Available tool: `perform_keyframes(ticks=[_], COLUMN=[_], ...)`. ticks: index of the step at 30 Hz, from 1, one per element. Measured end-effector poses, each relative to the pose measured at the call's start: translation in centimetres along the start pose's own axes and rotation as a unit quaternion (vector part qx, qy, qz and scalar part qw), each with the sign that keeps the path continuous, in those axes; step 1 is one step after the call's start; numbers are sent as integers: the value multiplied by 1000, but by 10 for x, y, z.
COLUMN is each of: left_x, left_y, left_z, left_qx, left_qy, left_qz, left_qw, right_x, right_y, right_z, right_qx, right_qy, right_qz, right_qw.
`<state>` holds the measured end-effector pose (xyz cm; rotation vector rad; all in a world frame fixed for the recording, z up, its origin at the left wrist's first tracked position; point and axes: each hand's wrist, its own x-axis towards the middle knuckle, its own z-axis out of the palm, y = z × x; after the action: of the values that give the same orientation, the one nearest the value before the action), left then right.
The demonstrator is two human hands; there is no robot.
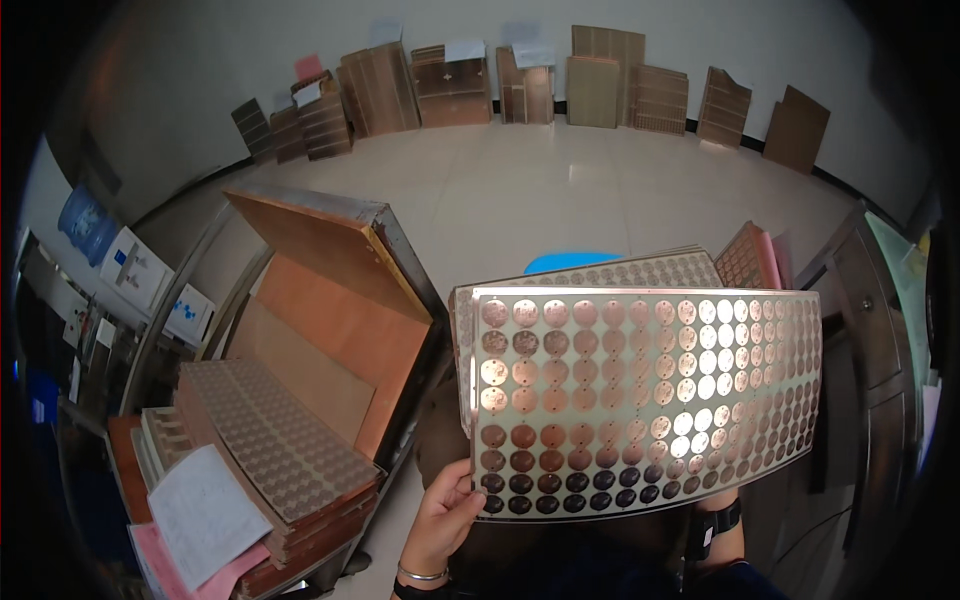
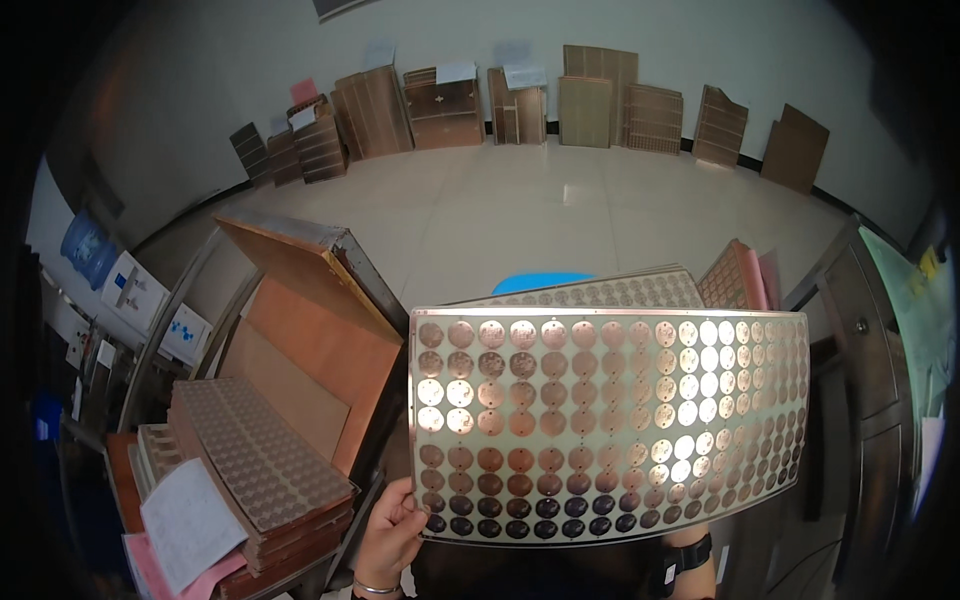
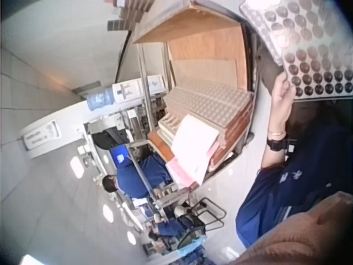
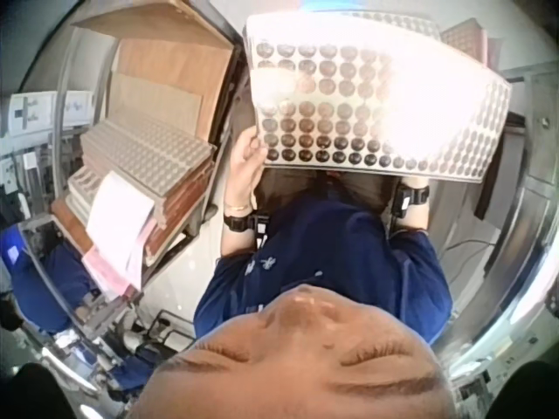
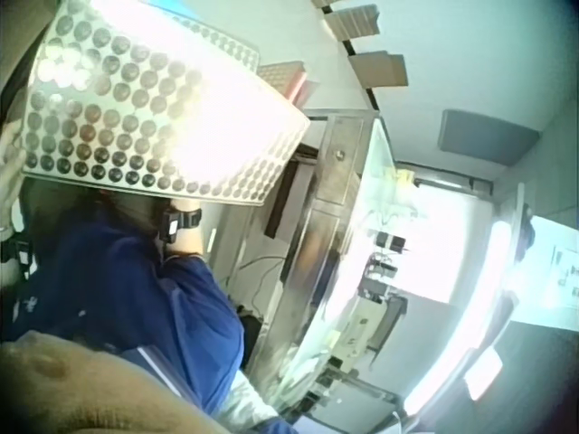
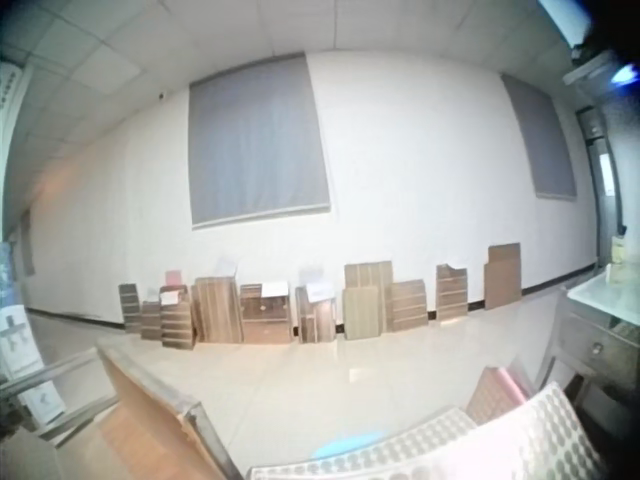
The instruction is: Inspecting metal sheets with circular components and recording data on an inspection form.
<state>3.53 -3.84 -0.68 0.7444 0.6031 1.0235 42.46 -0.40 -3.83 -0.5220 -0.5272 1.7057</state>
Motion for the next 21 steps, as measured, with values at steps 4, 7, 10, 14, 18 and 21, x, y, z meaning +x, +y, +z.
perform_keyframes(ticks=[4, 7, 10, 14, 18, 21], left_x=[0, 0, 9, 3, -5, -6], left_y=[-8, -11, -9, -28, -44, -56], left_z=[-7, -9, 4, 12, 6, -11], left_qx=[-15, -31, -135, -230, -297, -295], left_qy=[18, 79, 123, 157, 144, 174], left_qz=[-13, -9, 9, -11, -35, -7], left_qw=[1000, 996, 983, 960, 943, 939], right_x=[-1, -18, -11, -8, -3, -53], right_y=[-4, 11, 13, 26, 41, 48], right_z=[13, 25, 44, 63, 73, 51], right_qx=[-10, -19, -26, -28, -24, -25], right_qy=[26, 49, 76, 101, 118, 139], right_qz=[-37, -69, -103, -137, -160, -183], right_qw=[999, 996, 991, 985, 980, 973])
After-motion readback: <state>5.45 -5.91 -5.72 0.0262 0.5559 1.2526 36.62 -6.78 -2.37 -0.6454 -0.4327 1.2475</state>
